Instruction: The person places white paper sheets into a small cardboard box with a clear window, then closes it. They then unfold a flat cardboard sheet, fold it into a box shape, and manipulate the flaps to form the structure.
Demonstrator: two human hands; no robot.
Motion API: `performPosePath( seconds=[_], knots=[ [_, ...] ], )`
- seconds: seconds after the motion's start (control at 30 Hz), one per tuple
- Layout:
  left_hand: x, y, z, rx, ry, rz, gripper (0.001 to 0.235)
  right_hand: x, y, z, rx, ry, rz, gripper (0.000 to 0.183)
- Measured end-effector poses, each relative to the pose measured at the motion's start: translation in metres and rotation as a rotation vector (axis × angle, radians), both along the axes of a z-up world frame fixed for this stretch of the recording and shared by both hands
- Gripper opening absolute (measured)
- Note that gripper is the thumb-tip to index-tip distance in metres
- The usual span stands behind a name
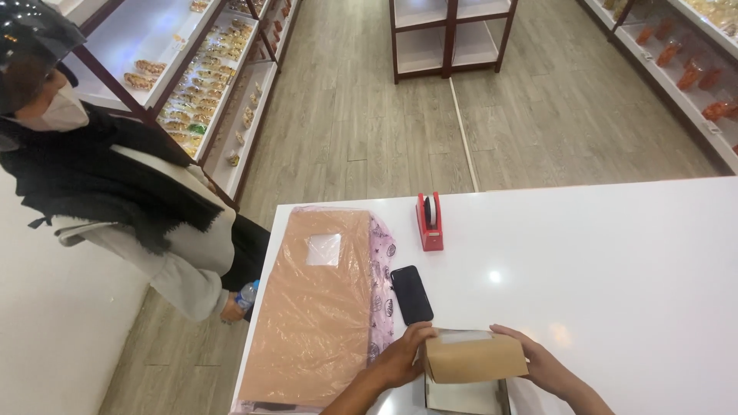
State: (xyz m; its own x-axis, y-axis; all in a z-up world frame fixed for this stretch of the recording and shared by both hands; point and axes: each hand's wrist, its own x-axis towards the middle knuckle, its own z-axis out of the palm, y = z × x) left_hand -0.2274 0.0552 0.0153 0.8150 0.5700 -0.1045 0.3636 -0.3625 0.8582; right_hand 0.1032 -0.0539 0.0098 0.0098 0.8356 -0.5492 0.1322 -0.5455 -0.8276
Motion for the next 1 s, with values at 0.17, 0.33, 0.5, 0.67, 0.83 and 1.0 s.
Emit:
performPosePath(
  seconds=[0.17, 0.33, 0.5, 0.67, 0.83, 1.0],
  knots=[
    [-0.003, -0.003, -0.016, 0.294, 0.122, -0.038, 0.090, 0.036, 0.006, -0.002, 0.051, -0.227, 0.168, 0.098],
    [0.013, -0.018, 0.004, -0.814, 0.145, 0.646, 0.072, -0.035, 0.005, 0.178, -0.431, 0.082, -0.298, 0.072],
    [0.041, -0.018, 0.003, -1.018, 0.120, 0.520, 0.083, -0.051, 0.005, 0.110, -0.478, 0.091, -0.192, 0.067],
    [0.045, -0.012, 0.018, -1.075, 0.118, 0.478, 0.087, -0.013, 0.000, 0.042, -0.373, -0.029, -0.167, 0.043],
    [0.054, 0.024, 0.029, -0.480, -0.299, 0.402, 0.090, 0.041, 0.015, 0.039, 0.107, -0.443, -0.469, 0.046],
    [0.083, 0.023, 0.102, -0.295, -0.031, 0.224, 0.094, 0.001, 0.049, 0.129, 0.190, -0.275, -0.543, 0.065]
  ],
)
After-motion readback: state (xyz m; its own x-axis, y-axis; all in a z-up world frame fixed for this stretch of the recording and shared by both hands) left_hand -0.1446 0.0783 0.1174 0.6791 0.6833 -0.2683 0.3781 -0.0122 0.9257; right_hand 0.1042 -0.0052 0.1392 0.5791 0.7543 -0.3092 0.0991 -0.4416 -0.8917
